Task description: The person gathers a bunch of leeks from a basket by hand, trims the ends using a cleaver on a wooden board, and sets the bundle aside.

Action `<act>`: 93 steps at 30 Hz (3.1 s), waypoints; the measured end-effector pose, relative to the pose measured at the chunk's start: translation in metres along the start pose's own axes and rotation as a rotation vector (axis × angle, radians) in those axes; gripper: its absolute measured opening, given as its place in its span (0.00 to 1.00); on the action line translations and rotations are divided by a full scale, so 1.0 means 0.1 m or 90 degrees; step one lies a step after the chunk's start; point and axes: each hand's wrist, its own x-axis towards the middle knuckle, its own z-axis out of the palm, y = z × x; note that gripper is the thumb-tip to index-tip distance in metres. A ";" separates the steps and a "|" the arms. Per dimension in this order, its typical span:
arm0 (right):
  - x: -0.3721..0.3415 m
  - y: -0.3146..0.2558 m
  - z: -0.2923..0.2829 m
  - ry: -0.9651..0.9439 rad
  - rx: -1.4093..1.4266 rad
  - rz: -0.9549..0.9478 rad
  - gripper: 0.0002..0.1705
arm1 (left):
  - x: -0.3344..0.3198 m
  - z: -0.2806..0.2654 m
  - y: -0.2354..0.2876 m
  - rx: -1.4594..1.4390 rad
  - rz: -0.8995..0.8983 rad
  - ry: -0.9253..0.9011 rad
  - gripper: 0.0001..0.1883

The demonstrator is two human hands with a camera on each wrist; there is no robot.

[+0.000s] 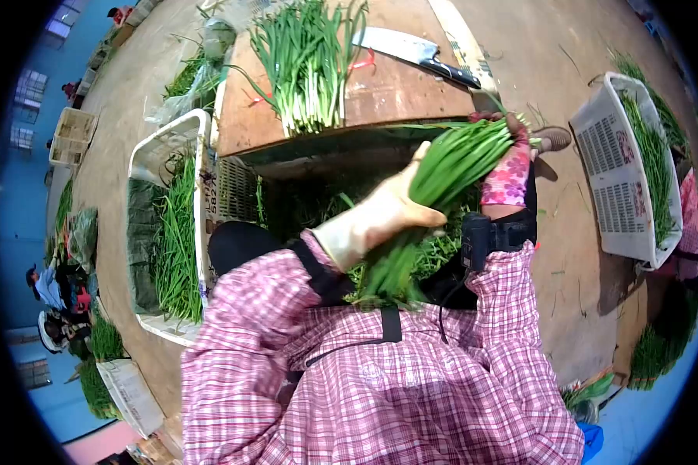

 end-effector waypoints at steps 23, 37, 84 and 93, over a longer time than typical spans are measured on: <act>-0.09 0.14 -0.49 0.047 -0.358 0.044 0.17 | -1.11 -1.09 0.47 0.220 -0.488 0.112 0.14; -0.29 0.82 -0.16 -0.264 -1.253 0.184 0.26 | -1.80 -0.80 0.73 0.237 -0.390 0.211 0.25; -0.02 0.94 -0.44 -0.075 -0.857 -0.015 0.11 | -2.17 -1.13 0.53 0.103 -0.258 0.244 0.22; -0.39 1.41 0.35 -0.362 -1.307 0.130 0.25 | -1.88 -0.77 0.63 0.471 -0.341 0.250 0.37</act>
